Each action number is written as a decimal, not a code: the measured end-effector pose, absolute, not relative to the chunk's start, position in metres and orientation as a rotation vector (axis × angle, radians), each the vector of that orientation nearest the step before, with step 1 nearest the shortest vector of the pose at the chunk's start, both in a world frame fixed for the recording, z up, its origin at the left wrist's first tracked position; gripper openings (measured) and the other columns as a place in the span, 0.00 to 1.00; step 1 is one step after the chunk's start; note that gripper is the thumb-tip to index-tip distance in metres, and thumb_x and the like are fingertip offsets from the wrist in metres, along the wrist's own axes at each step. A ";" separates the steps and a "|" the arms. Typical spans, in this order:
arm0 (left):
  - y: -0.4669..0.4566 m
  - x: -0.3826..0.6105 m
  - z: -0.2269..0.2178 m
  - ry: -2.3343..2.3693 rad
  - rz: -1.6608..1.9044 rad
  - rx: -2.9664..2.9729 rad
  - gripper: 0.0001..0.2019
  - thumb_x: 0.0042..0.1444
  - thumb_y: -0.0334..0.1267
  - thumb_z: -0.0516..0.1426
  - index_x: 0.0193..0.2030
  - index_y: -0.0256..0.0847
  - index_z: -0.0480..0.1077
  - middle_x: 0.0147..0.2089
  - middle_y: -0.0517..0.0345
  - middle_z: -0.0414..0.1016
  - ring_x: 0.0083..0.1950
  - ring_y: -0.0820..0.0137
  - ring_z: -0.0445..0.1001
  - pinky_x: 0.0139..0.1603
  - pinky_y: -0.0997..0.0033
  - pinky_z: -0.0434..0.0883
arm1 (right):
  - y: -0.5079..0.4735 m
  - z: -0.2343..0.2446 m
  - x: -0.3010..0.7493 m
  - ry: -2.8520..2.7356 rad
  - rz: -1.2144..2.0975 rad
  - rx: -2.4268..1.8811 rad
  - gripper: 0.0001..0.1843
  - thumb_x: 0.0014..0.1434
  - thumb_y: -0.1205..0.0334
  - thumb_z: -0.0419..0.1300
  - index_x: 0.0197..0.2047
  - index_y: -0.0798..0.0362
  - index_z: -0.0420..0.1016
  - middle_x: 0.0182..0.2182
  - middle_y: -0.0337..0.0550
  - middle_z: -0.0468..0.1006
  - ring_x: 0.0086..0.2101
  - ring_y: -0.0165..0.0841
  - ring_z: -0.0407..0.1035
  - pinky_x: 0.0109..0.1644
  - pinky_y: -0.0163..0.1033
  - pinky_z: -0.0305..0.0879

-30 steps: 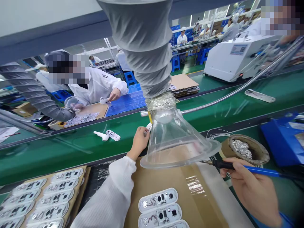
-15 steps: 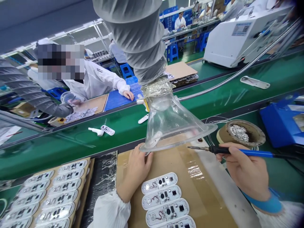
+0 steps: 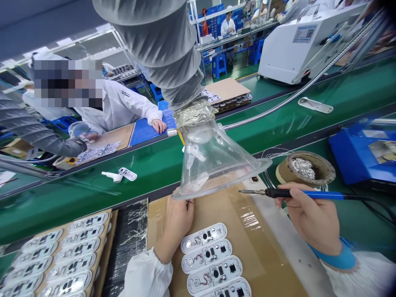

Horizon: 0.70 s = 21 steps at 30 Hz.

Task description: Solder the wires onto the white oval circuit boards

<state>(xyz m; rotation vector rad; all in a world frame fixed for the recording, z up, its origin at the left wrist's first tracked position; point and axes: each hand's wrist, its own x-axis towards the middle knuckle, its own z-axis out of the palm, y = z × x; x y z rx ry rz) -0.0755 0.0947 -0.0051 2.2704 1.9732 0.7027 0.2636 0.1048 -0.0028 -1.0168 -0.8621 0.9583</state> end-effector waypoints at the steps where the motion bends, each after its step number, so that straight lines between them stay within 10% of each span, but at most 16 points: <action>1: 0.094 -0.076 -0.006 1.965 0.709 2.255 0.09 0.69 0.31 0.54 0.45 0.45 0.76 0.42 0.51 0.80 0.50 0.54 0.81 0.56 0.50 0.77 | 0.104 -0.003 0.264 -0.870 0.960 -1.018 0.11 0.56 0.49 0.73 0.34 0.46 0.92 0.24 0.45 0.82 0.21 0.39 0.72 0.25 0.46 0.71; 13: 0.080 -0.072 -0.001 1.760 0.763 1.880 0.11 0.73 0.40 0.54 0.40 0.44 0.75 0.54 0.46 0.78 0.56 0.56 0.78 0.56 0.52 0.76 | 0.095 -0.008 0.264 -0.943 1.062 -0.907 0.09 0.67 0.53 0.71 0.38 0.47 0.91 0.33 0.45 0.86 0.24 0.35 0.76 0.31 0.43 0.75; 21: 0.033 -0.024 0.009 1.670 0.716 2.147 0.10 0.72 0.29 0.53 0.44 0.46 0.74 0.60 0.46 0.69 0.60 0.59 0.75 0.53 0.55 0.73 | 0.070 -0.009 0.257 -1.192 1.129 -0.909 0.09 0.73 0.58 0.64 0.45 0.46 0.88 0.31 0.41 0.82 0.28 0.34 0.77 0.35 0.40 0.74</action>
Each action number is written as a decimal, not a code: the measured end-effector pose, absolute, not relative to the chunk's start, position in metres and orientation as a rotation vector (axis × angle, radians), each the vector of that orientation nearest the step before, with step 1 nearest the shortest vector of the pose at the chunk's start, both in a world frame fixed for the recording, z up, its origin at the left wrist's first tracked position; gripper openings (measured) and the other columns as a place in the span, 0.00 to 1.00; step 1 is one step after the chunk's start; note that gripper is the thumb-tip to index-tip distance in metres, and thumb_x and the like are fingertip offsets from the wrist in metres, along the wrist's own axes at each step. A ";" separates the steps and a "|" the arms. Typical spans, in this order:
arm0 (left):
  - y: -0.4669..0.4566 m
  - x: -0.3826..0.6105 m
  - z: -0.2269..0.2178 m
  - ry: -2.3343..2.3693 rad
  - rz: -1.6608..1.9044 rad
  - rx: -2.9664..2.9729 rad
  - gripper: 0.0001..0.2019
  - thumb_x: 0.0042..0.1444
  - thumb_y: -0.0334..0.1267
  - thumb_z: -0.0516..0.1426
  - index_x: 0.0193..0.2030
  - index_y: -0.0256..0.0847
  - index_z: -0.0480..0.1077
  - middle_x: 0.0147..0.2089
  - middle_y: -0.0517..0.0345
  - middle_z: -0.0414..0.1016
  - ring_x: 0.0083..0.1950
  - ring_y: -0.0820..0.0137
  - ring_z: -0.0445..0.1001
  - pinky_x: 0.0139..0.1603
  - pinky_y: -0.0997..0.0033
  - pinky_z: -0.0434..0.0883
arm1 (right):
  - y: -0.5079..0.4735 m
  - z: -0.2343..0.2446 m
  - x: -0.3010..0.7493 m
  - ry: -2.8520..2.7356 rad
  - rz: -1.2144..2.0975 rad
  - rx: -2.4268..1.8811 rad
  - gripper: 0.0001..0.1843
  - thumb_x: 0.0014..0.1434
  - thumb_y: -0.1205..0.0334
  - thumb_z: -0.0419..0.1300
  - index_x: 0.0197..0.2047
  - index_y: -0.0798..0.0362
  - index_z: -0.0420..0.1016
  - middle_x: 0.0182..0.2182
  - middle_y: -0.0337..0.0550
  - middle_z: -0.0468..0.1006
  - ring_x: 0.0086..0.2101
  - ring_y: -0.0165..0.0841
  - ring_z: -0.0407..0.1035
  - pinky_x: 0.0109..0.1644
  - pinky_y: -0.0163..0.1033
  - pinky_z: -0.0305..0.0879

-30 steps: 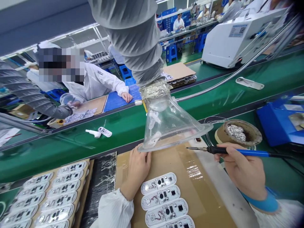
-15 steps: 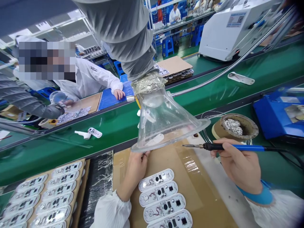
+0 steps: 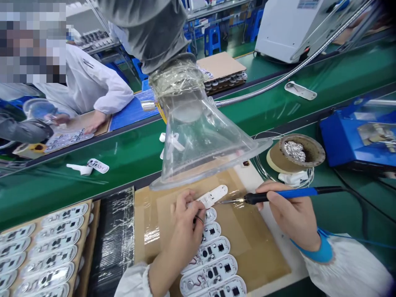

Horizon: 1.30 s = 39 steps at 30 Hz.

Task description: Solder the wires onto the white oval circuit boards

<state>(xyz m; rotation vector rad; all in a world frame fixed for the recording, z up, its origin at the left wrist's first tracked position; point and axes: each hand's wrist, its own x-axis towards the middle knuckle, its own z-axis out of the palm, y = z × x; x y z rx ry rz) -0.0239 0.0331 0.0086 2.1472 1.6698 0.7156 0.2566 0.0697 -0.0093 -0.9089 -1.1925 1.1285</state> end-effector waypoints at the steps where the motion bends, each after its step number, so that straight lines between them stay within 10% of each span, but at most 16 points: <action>1: 0.029 -0.020 0.006 1.675 0.715 2.199 0.10 0.72 0.28 0.53 0.45 0.46 0.74 0.62 0.46 0.68 0.60 0.59 0.75 0.54 0.54 0.71 | 0.067 -0.010 0.255 -1.221 1.123 -0.926 0.09 0.74 0.59 0.64 0.46 0.46 0.88 0.31 0.41 0.82 0.29 0.34 0.77 0.34 0.40 0.74; 39: 0.024 -0.010 -0.006 1.747 0.633 2.415 0.07 0.72 0.26 0.54 0.44 0.43 0.67 0.70 0.36 0.63 0.59 0.55 0.74 0.52 0.52 0.70 | 0.060 -0.007 0.242 -1.379 1.061 -1.072 0.08 0.72 0.60 0.65 0.44 0.48 0.88 0.29 0.42 0.81 0.27 0.34 0.76 0.29 0.37 0.71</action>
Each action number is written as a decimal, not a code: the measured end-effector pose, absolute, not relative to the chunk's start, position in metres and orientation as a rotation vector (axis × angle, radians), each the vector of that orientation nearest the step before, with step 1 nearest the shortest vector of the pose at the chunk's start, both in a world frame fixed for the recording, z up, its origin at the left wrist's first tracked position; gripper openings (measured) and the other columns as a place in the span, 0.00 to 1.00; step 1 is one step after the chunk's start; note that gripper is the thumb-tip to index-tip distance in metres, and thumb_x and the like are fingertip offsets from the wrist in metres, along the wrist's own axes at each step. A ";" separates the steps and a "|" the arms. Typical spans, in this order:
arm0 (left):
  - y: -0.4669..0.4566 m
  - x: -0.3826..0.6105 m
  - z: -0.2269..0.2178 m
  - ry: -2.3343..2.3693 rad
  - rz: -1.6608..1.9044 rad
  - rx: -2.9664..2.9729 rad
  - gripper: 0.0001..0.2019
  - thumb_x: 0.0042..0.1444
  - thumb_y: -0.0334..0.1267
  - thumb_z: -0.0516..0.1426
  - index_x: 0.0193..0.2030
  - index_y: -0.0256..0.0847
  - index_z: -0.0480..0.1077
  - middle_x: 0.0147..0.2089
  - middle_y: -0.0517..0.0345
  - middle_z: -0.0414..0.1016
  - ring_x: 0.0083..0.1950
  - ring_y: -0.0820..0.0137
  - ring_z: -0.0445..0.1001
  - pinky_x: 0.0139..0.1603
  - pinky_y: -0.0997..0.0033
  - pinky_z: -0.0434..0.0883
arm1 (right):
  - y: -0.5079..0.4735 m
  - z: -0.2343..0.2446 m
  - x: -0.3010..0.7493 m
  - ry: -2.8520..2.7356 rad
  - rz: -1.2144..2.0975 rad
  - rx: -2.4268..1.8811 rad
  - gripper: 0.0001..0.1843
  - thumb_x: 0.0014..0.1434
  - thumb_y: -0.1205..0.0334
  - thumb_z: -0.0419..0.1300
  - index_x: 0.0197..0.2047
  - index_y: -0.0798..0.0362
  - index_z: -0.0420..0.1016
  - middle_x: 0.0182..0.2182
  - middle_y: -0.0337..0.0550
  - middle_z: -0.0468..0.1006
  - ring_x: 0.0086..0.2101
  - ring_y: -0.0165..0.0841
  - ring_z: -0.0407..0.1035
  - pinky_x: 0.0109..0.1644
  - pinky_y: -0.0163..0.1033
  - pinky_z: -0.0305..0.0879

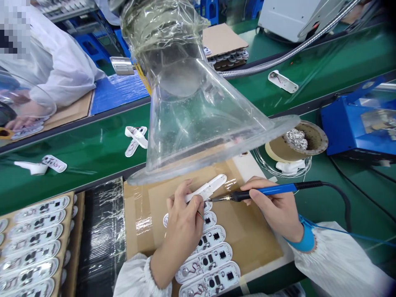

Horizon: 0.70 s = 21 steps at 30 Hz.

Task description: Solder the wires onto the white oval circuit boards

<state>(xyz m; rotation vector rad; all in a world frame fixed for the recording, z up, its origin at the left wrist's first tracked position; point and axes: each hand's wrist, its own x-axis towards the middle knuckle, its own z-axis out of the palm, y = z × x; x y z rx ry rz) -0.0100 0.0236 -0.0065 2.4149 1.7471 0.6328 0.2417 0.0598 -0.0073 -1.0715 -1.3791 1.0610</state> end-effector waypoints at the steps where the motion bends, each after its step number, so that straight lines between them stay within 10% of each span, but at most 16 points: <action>1: 0.024 -0.010 -0.006 1.746 0.633 2.419 0.07 0.72 0.26 0.54 0.44 0.43 0.67 0.69 0.36 0.63 0.59 0.55 0.74 0.51 0.52 0.70 | 0.060 -0.007 0.242 -1.379 1.063 -1.071 0.08 0.72 0.60 0.65 0.44 0.48 0.88 0.29 0.42 0.81 0.27 0.34 0.76 0.28 0.37 0.71; 21: 0.025 -0.009 -0.005 1.768 0.617 2.457 0.07 0.73 0.28 0.53 0.43 0.42 0.67 0.69 0.35 0.66 0.58 0.54 0.76 0.50 0.53 0.68 | 0.061 -0.008 0.241 -1.372 1.068 -1.060 0.08 0.71 0.60 0.65 0.41 0.49 0.87 0.28 0.42 0.81 0.27 0.35 0.76 0.27 0.38 0.70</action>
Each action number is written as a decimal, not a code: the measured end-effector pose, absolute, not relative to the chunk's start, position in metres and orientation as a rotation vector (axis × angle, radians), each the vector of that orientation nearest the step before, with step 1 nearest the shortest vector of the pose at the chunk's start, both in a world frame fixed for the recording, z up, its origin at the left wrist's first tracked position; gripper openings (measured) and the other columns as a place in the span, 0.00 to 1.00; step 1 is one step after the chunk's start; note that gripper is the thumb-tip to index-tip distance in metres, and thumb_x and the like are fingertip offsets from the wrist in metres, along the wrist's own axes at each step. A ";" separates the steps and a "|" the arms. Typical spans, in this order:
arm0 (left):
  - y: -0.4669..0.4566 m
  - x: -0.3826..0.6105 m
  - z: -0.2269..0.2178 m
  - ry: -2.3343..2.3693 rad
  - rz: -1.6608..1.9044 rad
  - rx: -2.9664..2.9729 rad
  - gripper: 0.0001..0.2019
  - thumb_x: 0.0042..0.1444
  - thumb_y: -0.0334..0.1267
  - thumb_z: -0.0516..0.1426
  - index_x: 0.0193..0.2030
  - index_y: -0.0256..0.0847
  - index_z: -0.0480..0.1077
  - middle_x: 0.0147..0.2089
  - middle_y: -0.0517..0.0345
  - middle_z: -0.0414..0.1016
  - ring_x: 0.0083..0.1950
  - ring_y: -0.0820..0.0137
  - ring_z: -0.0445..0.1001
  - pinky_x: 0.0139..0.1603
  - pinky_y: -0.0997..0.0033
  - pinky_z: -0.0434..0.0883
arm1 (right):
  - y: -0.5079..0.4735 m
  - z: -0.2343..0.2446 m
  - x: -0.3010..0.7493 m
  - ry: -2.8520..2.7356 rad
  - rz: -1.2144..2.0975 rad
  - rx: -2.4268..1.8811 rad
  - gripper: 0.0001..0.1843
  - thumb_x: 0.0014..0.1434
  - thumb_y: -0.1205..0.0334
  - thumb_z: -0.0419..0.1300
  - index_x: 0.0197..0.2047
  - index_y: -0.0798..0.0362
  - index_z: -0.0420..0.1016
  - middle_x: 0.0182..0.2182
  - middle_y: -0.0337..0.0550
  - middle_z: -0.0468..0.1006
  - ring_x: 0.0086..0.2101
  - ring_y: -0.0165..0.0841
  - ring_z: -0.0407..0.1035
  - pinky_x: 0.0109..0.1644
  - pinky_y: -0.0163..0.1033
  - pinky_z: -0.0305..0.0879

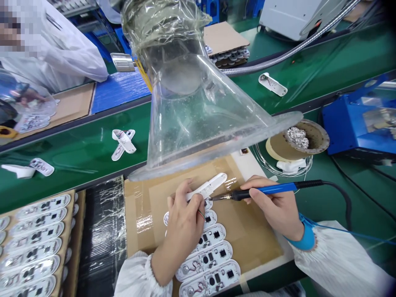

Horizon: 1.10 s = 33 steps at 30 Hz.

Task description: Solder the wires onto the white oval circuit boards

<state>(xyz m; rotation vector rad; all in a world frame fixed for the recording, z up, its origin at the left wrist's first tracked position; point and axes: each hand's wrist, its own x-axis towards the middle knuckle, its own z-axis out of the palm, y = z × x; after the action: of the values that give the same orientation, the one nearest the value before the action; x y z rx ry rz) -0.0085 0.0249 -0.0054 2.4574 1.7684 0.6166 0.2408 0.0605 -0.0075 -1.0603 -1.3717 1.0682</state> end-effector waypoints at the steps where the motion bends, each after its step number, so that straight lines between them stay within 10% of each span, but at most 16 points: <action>1: 0.025 -0.009 -0.005 1.766 0.611 2.457 0.07 0.73 0.28 0.53 0.42 0.42 0.67 0.69 0.35 0.66 0.58 0.54 0.76 0.50 0.54 0.68 | 0.061 -0.007 0.241 -1.374 1.061 -1.058 0.08 0.71 0.60 0.65 0.41 0.49 0.87 0.28 0.42 0.80 0.27 0.34 0.76 0.27 0.38 0.70; 33: 0.024 -0.006 -0.009 1.797 0.654 2.543 0.09 0.71 0.26 0.54 0.44 0.44 0.61 0.64 0.37 0.71 0.58 0.54 0.77 0.49 0.56 0.66 | 0.061 -0.007 0.239 -1.383 1.073 -1.066 0.08 0.70 0.63 0.65 0.41 0.48 0.87 0.29 0.41 0.81 0.27 0.34 0.75 0.28 0.37 0.68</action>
<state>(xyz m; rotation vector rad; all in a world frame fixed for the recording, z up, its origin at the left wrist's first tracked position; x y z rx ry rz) -0.0059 0.0242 -0.0094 2.5434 1.7974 0.6543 0.2392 0.0612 -0.0074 -1.0657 -1.3826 1.0734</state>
